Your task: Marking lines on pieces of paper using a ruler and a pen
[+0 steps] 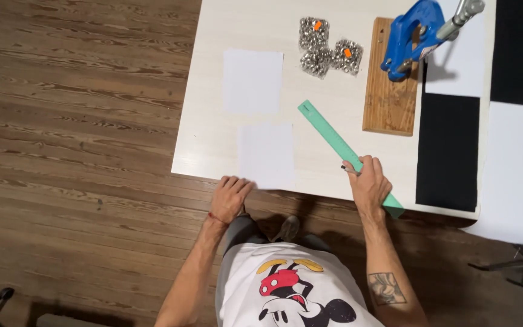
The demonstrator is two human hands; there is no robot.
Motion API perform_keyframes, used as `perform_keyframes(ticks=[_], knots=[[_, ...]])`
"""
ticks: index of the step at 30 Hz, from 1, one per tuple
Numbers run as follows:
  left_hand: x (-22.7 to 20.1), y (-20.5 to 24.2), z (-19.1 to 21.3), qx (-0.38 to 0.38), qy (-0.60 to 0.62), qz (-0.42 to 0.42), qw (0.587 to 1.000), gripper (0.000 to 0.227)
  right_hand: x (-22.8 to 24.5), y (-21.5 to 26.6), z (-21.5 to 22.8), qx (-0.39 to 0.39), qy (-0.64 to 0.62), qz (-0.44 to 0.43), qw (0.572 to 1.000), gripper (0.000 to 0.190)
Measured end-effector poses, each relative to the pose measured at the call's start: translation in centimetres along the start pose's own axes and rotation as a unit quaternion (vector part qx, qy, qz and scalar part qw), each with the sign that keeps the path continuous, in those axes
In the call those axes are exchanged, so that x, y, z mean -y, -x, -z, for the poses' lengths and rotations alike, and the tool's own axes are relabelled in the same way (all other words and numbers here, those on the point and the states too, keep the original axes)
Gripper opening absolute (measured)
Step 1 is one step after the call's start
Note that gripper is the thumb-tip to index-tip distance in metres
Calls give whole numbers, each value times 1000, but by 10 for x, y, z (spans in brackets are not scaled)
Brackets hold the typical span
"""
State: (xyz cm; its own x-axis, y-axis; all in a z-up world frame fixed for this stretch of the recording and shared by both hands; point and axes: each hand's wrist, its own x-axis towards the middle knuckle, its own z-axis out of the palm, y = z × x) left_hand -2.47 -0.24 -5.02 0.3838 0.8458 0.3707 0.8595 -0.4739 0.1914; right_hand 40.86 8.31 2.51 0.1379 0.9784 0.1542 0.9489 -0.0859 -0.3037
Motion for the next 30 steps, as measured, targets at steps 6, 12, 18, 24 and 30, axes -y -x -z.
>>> perform_keyframes(ticks=[6,12,18,24,30], knots=[[-16,-21,83,-92,178,213,956,26,25,-13,-13,170,-266,-150,937,38],[-42,-73,61,28,164,-77,983,24,135,-30,32,238,-615,-279,698,47],[63,-204,111,189,309,102,927,61,75,-55,12,197,-280,-125,931,53],[273,-310,-1,73,79,122,987,75,152,-110,94,255,-164,-117,946,33],[304,-318,-25,88,175,56,979,41,233,-248,74,248,-210,-179,928,66]])
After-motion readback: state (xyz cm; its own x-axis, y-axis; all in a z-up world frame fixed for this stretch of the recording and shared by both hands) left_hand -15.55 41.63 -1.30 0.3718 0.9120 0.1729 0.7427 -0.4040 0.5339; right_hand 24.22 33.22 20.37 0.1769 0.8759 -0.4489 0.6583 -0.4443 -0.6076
